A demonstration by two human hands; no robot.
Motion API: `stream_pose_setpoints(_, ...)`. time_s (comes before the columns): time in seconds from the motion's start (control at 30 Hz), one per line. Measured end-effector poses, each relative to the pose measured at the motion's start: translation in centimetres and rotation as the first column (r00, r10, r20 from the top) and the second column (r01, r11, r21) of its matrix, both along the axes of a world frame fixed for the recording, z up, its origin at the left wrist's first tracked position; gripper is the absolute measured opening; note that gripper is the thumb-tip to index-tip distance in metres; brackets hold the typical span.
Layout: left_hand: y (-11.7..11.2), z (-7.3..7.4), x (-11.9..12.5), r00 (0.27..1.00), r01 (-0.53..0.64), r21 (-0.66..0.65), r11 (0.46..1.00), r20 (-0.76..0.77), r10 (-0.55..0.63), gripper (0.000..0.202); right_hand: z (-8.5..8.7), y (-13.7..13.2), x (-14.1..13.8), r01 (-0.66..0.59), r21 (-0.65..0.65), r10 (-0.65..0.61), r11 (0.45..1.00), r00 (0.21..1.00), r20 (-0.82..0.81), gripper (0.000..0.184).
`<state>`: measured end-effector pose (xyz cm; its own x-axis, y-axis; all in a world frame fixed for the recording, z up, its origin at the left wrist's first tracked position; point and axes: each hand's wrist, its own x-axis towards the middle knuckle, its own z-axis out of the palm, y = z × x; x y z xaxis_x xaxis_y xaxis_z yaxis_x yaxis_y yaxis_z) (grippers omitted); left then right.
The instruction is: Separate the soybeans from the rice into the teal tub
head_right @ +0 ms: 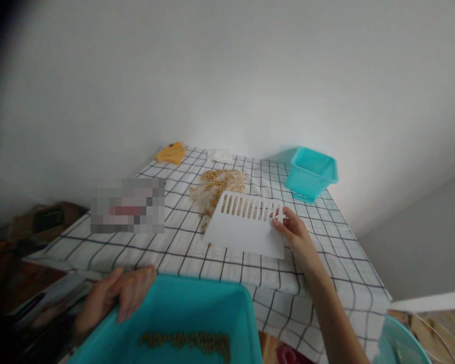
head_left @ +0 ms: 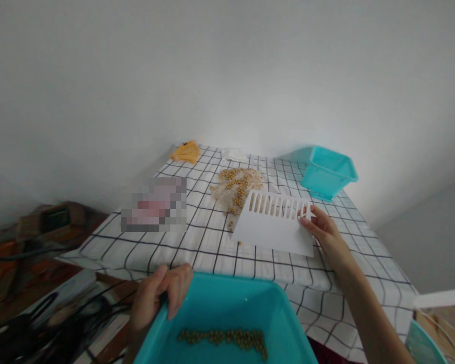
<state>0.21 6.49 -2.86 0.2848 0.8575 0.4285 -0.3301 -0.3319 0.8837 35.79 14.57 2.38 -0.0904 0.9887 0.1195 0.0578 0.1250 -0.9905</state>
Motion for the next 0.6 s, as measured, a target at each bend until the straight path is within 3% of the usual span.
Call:
stream_pose_setpoints(0.13,-0.3,0.1,0.2,0.998,-0.052,-0.061,0.997,0.029,0.054,0.07,0.3,-0.8,0.0,-0.172,-0.093,0.173,0.981,0.985,0.0,0.028)
stream_pose_setpoints(0.33,0.0,-0.2,-0.1,1.0,0.007,-0.009,1.0,0.009,-0.007,0.071,0.3,-0.3,0.1,-0.025,0.012,0.025,1.0,0.999,0.022,0.024)
stream_pose_setpoints(0.6,-0.2,-0.4,0.4,0.998,-0.052,-0.026,0.998,0.03,0.053,0.07,-0.1,0.5,0.1,0.027,0.056,-0.028,0.998,1.0,0.003,0.026)
